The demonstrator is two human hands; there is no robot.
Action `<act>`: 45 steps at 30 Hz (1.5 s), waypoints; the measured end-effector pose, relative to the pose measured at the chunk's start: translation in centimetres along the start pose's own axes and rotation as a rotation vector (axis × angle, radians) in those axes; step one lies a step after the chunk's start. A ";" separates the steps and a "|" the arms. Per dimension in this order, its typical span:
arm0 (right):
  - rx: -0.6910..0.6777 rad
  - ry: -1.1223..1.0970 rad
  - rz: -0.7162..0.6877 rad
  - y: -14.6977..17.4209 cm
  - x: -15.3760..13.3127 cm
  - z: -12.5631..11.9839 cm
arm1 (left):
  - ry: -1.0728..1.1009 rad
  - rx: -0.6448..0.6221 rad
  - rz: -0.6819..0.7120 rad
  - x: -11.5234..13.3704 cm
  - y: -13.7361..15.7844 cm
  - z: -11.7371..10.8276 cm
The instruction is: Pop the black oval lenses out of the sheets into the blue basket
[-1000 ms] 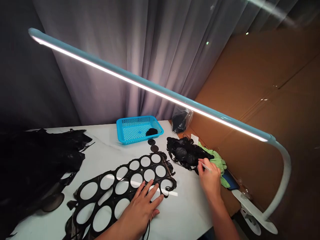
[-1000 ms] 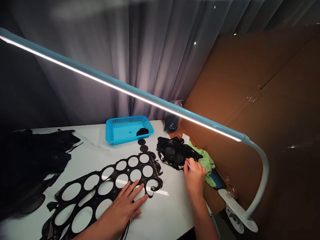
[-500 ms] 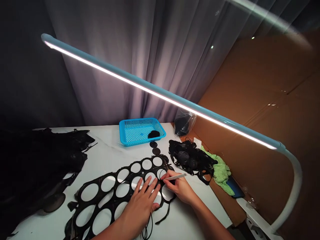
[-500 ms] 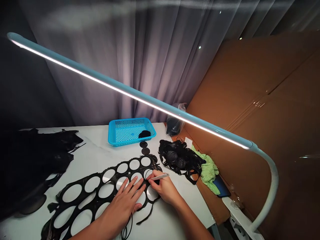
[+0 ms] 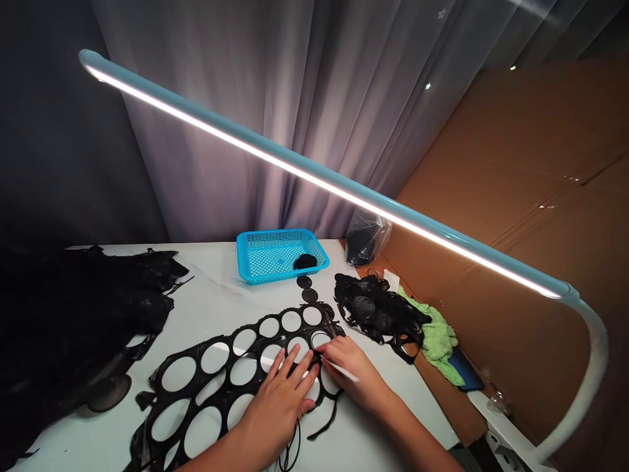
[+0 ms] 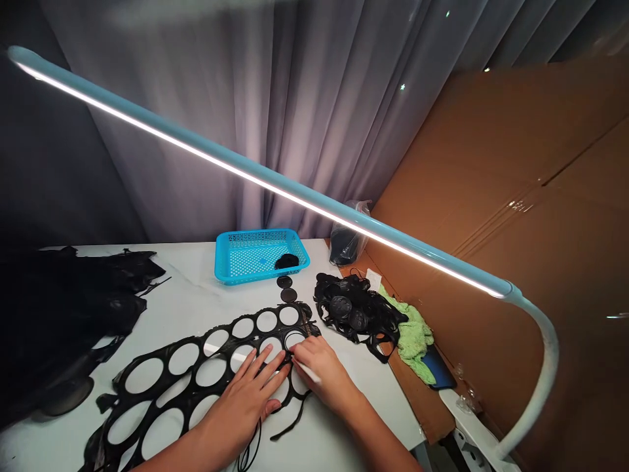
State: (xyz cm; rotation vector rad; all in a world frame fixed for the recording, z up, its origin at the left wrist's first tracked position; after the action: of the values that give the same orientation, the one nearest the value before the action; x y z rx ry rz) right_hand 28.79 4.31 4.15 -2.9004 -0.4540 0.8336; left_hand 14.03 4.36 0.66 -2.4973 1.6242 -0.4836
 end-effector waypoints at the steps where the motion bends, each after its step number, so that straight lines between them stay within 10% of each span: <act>1: -0.003 0.076 -0.063 0.0 -0.2 0.2 | 0.005 0.003 0.002 0.0 0.0 -0.1; 4: 0.077 0.222 -0.088 -1.1 0.9 -1.0 | 0.024 0.012 0.004 -0.1 0.1 -0.1; 11: 0.463 0.356 0.378 -5.6 8.2 -8.4 | 0.040 -0.038 0.034 0.0 0.2 -0.5; 17: 0.100 -0.315 0.219 -6.6 5.2 -3.2 | 0.042 0.016 -0.024 -0.7 -1.9 -2.2; 24: -0.022 -0.490 0.173 -6.2 3.7 -1.3 | -0.026 0.002 -0.081 -2.2 -3.1 -1.3; 35: -0.034 -0.373 0.125 -6.6 3.5 -1.4 | -0.081 0.010 -0.087 -1.8 -3.0 -0.5; 45: 0.089 0.222 -0.114 -6.1 2.0 0.0 | -0.056 -0.003 -0.100 -1.8 -3.1 -0.5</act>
State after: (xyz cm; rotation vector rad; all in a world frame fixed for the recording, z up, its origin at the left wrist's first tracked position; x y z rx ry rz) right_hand 28.88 10.70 4.14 -2.8099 -0.5387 0.4951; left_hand 15.84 7.34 1.64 -2.5795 1.4874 -0.4184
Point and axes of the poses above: each hand's wrist, its own y-axis away from the middle knuckle, its own z-axis out of the palm, x = y × z, the point moved 6 cm from there along -y, towards the middle knuckle, and after that the axes turned 6 degrees about z, right-handed, at the moved point
